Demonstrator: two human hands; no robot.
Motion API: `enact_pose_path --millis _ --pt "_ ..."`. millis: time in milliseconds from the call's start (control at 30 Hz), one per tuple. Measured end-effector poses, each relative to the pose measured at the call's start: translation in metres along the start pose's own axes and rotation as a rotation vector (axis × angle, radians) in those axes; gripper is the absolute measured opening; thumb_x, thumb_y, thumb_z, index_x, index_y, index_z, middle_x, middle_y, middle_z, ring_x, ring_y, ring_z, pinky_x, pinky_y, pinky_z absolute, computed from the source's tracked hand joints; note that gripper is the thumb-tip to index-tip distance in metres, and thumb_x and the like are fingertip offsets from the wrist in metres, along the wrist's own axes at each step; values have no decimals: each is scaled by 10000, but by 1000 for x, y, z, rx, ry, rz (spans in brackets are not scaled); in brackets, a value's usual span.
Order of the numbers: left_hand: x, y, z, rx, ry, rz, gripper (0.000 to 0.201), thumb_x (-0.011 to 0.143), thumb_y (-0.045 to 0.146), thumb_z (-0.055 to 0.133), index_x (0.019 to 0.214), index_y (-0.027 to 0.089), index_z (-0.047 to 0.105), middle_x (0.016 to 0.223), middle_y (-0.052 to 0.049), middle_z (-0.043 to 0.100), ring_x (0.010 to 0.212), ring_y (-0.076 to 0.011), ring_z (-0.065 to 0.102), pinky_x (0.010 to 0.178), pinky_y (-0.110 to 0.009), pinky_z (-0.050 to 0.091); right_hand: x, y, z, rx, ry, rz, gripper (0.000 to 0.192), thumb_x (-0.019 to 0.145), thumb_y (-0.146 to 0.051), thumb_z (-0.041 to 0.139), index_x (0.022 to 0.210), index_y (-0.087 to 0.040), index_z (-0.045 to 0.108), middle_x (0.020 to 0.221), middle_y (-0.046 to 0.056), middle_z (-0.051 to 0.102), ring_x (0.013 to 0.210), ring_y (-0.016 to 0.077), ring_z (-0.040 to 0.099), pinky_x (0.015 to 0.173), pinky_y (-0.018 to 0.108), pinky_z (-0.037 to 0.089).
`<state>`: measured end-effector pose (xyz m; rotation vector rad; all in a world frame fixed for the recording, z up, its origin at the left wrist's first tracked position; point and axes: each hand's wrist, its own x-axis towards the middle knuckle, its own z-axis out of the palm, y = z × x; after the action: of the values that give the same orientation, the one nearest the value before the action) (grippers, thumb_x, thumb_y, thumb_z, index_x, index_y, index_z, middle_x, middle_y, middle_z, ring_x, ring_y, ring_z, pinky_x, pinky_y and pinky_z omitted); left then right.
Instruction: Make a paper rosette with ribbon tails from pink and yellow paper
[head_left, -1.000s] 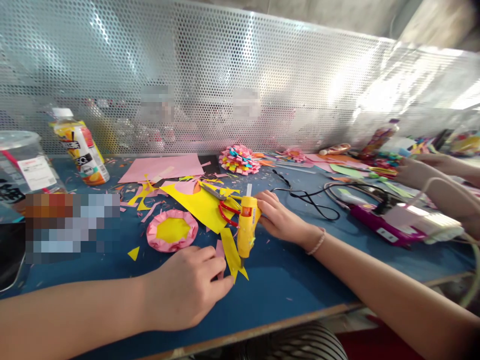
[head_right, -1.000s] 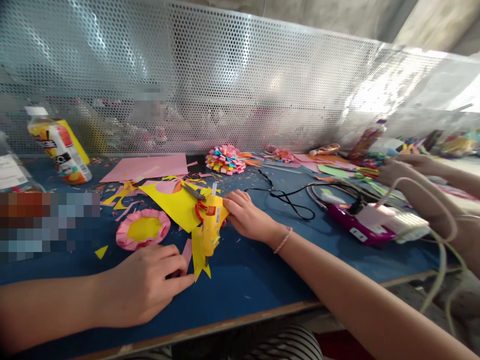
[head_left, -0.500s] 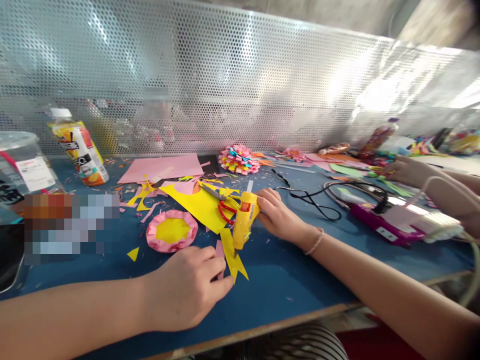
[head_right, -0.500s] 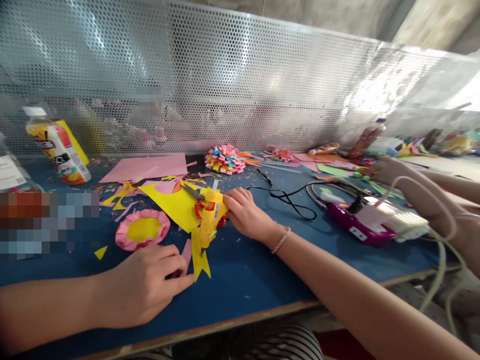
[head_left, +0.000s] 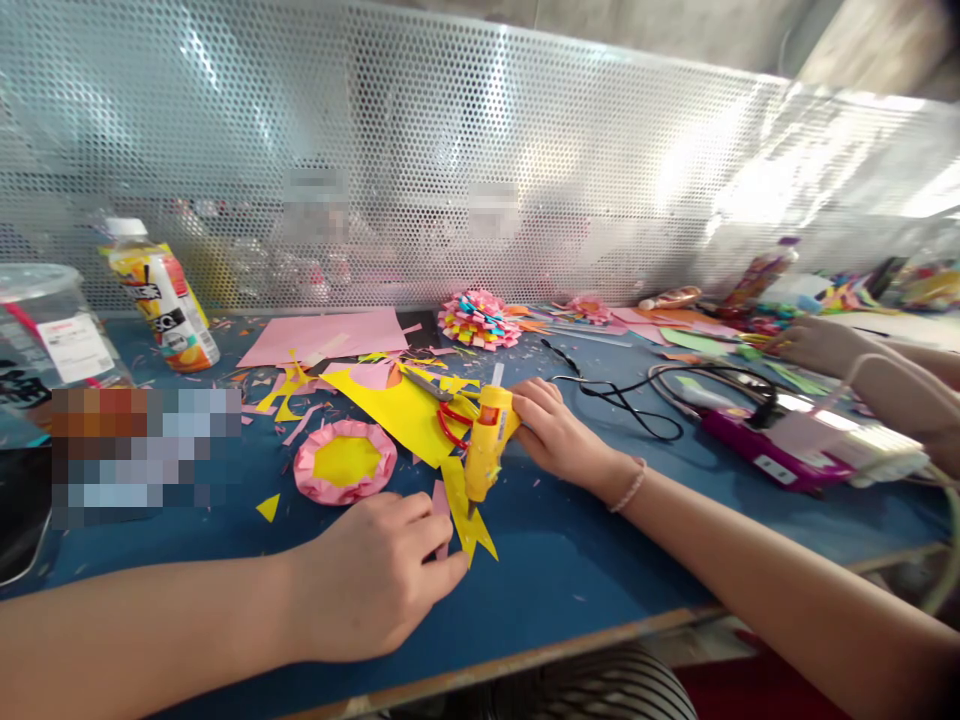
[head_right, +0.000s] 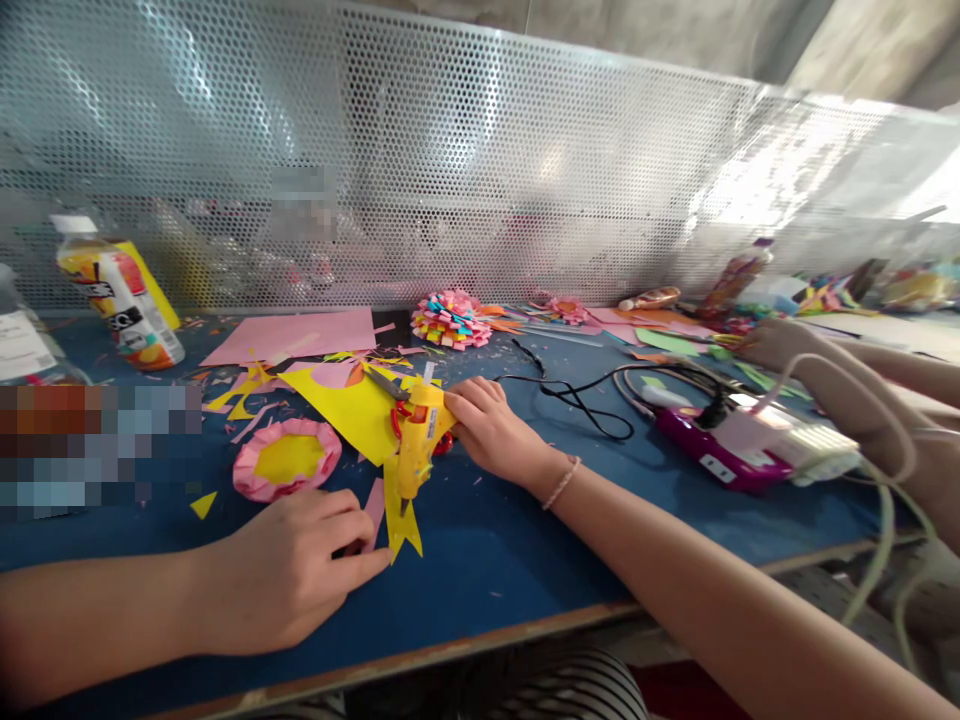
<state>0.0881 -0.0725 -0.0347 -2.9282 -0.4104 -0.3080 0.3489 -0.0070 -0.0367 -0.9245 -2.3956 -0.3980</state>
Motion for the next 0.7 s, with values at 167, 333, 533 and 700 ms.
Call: enact_pose_path --millis 167,333,533,700 --pt "0 0 0 -7 -3 2 256 816 181 403 1035 193 535 811 -66 536 712 -167 449 571 -288 360 -1 5 6 -45 32 71 195 856 -175 356 1023 -199 455 953 100 513 853 219 433 726 369 370" --pt "0 0 1 -6 -9 2 258 819 186 401 1037 194 539 818 -72 537 718 -169 447 584 -282 369 -2 9 10 -56 64 115 246 847 -180 359 1066 -195 470 956 103 525 863 230 440 736 382 372" --pt "0 -1 -2 -76 3 -37 250 806 175 434 1019 203 561 845 -73 538 753 -169 465 636 -279 398 -1 9 9 -77 73 161 229 828 -230 434 1050 -201 478 962 96 528 883 236 462 753 384 377" --pt "0 -4 -7 -111 -15 -28 229 810 150 429 985 196 570 861 -70 546 774 -161 499 654 -265 413 1 5 8 -116 16 235 353 760 -378 556 1048 -194 465 983 101 539 906 256 470 784 404 378"
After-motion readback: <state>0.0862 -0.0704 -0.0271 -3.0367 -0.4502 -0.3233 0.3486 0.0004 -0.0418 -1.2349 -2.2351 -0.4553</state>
